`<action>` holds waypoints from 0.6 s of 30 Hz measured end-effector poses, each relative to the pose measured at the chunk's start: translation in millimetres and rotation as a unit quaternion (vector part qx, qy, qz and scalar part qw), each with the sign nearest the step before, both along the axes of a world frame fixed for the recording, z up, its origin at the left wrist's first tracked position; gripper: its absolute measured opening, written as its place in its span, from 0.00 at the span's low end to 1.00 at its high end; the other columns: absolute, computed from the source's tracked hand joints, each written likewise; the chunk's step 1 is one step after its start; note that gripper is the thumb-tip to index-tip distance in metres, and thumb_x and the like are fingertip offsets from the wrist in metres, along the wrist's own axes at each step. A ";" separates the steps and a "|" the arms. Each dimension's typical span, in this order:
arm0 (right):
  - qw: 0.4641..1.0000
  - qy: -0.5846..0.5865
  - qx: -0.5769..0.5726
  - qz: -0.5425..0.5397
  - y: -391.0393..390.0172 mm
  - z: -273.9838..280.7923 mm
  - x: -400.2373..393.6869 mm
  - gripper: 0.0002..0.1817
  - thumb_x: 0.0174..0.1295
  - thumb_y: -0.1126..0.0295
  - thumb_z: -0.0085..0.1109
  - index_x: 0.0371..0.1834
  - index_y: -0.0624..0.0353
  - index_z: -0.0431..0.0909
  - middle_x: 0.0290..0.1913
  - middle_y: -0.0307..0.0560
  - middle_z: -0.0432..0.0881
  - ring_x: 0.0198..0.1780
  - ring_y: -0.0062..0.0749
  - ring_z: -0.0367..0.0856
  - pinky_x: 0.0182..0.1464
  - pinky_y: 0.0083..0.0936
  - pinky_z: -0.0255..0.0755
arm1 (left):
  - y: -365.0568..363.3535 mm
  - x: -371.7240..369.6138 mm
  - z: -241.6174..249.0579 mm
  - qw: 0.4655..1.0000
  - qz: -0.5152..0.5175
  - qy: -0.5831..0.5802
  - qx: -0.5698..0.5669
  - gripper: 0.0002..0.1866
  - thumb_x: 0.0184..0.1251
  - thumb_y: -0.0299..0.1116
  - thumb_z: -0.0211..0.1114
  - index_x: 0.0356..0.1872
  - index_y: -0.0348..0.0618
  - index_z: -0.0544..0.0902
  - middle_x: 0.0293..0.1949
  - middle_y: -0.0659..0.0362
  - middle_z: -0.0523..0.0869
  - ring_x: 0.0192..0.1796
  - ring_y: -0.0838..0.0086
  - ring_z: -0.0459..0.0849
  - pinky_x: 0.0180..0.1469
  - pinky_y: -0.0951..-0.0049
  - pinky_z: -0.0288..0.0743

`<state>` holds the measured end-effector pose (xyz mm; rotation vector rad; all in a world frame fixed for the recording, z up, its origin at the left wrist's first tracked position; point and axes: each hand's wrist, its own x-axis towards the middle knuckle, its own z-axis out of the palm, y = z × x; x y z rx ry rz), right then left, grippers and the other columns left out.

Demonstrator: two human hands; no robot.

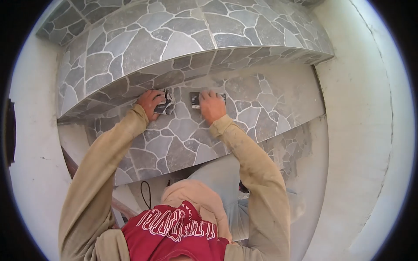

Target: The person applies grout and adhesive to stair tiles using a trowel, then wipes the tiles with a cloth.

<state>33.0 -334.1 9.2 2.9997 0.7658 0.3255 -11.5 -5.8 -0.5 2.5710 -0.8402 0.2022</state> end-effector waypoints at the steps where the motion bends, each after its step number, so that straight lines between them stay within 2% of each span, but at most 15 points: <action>1: 0.998 -0.044 0.036 0.039 0.2 -9.9 -2.3 0.09 0.64 0.66 0.53 0.40 0.54 0.82 0.44 0.52 0.84 0.47 0.45 0.83 0.44 0.43 0.80 | 0.2 0.5 2.7 1.000 0.000 0.008 0.004 0.27 0.41 0.33 0.74 0.49 0.49 0.80 0.57 0.55 0.77 0.58 0.57 0.76 0.62 0.57 0.73; 3: 0.977 0.051 0.019 -0.205 -46.2 -9.3 37.0 0.09 0.62 0.67 0.54 0.40 0.53 0.83 0.45 0.51 0.84 0.48 0.45 0.83 0.44 0.41 0.79 | -2.9 2.7 4.9 1.000 -0.006 -0.004 -0.004 0.27 0.41 0.32 0.74 0.49 0.49 0.80 0.57 0.55 0.77 0.59 0.57 0.76 0.62 0.57 0.73; 5: 0.969 0.085 -0.048 -0.228 -80.8 31.3 49.1 0.09 0.61 0.67 0.54 0.40 0.54 0.82 0.46 0.49 0.83 0.49 0.44 0.81 0.46 0.41 0.78 | 1.4 -2.6 3.0 1.000 -0.010 -0.010 -0.008 0.27 0.41 0.32 0.75 0.49 0.49 0.80 0.57 0.56 0.77 0.59 0.56 0.76 0.62 0.57 0.73; 6: 0.969 0.081 -0.048 -0.228 -79.5 41.0 43.6 0.09 0.61 0.67 0.54 0.40 0.54 0.82 0.46 0.49 0.83 0.49 0.44 0.81 0.46 0.41 0.78 | 1.9 -0.6 -2.3 1.000 -0.010 -0.010 -0.008 0.28 0.40 0.32 0.75 0.49 0.49 0.80 0.57 0.56 0.77 0.59 0.56 0.76 0.62 0.57 0.73; 8: 0.986 -0.017 -0.067 -0.150 -72.6 56.0 19.4 0.08 0.62 0.67 0.54 0.39 0.54 0.82 0.45 0.46 0.81 0.48 0.43 0.80 0.44 0.41 0.77 | -0.2 -0.5 -2.2 1.000 0.004 -0.013 -0.012 0.28 0.40 0.31 0.75 0.49 0.48 0.80 0.57 0.56 0.77 0.59 0.56 0.76 0.62 0.58 0.73; 10: 0.994 -0.033 -0.016 -0.099 -39.6 61.0 -14.3 0.08 0.62 0.67 0.53 0.39 0.55 0.81 0.42 0.45 0.80 0.45 0.44 0.79 0.45 0.41 0.75 | -1.5 -2.1 3.6 1.000 -0.008 -0.009 0.001 0.29 0.40 0.32 0.75 0.51 0.49 0.79 0.57 0.56 0.77 0.59 0.56 0.75 0.62 0.57 0.73; 12: 0.999 0.001 0.029 -0.025 -20.6 51.4 -42.4 0.10 0.62 0.67 0.53 0.41 0.55 0.81 0.44 0.45 0.81 0.48 0.43 0.79 0.49 0.41 0.73 | -3.1 -13.5 -5.7 1.000 0.011 -0.021 0.018 0.29 0.40 0.32 0.74 0.51 0.50 0.79 0.57 0.56 0.77 0.59 0.56 0.75 0.62 0.57 0.72; 14: 0.994 0.106 0.001 -0.030 -18.0 35.4 -66.3 0.13 0.61 0.67 0.53 0.47 0.54 0.81 0.47 0.44 0.82 0.51 0.41 0.79 0.52 0.43 0.70 | 5.3 -9.0 0.6 0.998 0.018 -0.040 0.035 0.30 0.40 0.32 0.74 0.52 0.50 0.79 0.58 0.56 0.77 0.60 0.56 0.75 0.62 0.56 0.72; 18: 0.995 0.035 0.091 -0.016 -11.3 11.1 -99.5 0.16 0.61 0.68 0.53 0.52 0.51 0.81 0.49 0.44 0.83 0.54 0.40 0.78 0.55 0.45 0.68 | 30.1 -33.2 10.1 0.998 0.038 -0.036 0.039 0.31 0.39 0.33 0.75 0.52 0.51 0.79 0.57 0.56 0.77 0.59 0.55 0.75 0.61 0.54 0.70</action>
